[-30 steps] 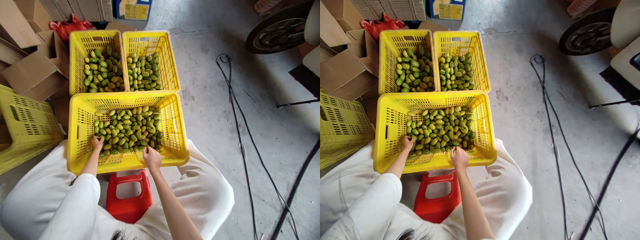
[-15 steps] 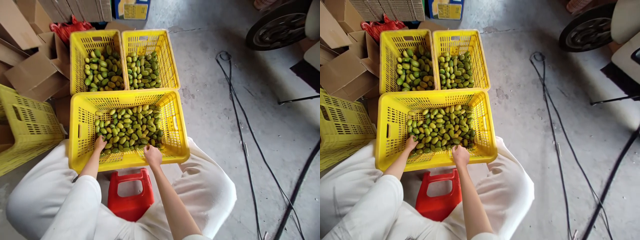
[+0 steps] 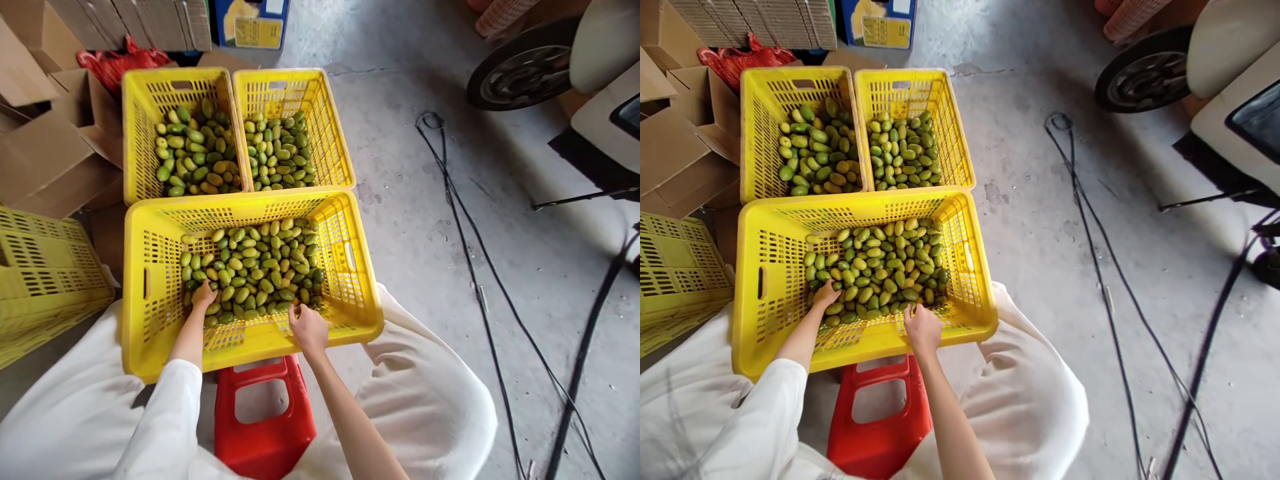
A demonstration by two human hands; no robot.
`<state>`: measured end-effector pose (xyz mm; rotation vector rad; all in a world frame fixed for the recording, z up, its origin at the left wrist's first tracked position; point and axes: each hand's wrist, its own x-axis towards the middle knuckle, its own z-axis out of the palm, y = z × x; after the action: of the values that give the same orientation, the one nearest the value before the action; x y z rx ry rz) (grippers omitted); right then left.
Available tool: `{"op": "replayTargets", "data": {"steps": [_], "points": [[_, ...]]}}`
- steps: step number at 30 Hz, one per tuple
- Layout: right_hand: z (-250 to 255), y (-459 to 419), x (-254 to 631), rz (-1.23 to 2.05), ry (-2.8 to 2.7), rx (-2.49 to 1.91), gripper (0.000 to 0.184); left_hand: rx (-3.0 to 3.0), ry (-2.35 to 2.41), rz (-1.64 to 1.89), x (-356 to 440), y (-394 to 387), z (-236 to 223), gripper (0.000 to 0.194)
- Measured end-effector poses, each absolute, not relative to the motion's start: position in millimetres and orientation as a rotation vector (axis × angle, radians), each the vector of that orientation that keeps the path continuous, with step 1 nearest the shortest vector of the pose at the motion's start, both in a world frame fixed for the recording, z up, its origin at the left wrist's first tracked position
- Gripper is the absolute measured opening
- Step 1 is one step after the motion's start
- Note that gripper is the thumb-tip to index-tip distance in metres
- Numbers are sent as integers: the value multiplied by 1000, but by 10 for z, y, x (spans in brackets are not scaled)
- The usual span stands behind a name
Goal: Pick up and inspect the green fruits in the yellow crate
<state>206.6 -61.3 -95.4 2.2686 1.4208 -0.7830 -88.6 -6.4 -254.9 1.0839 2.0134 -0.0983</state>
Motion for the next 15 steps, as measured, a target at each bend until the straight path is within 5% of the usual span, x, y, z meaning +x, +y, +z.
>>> {"op": "replayTargets", "data": {"steps": [8,15], "points": [[-947,-604,2053,-785,1479,2294,43,797,1966,315,-503,4,-2045,38],[-952,-784,2106,-872,1920,2474,46,625,1357,757,248,-349,-1339,47]]}}
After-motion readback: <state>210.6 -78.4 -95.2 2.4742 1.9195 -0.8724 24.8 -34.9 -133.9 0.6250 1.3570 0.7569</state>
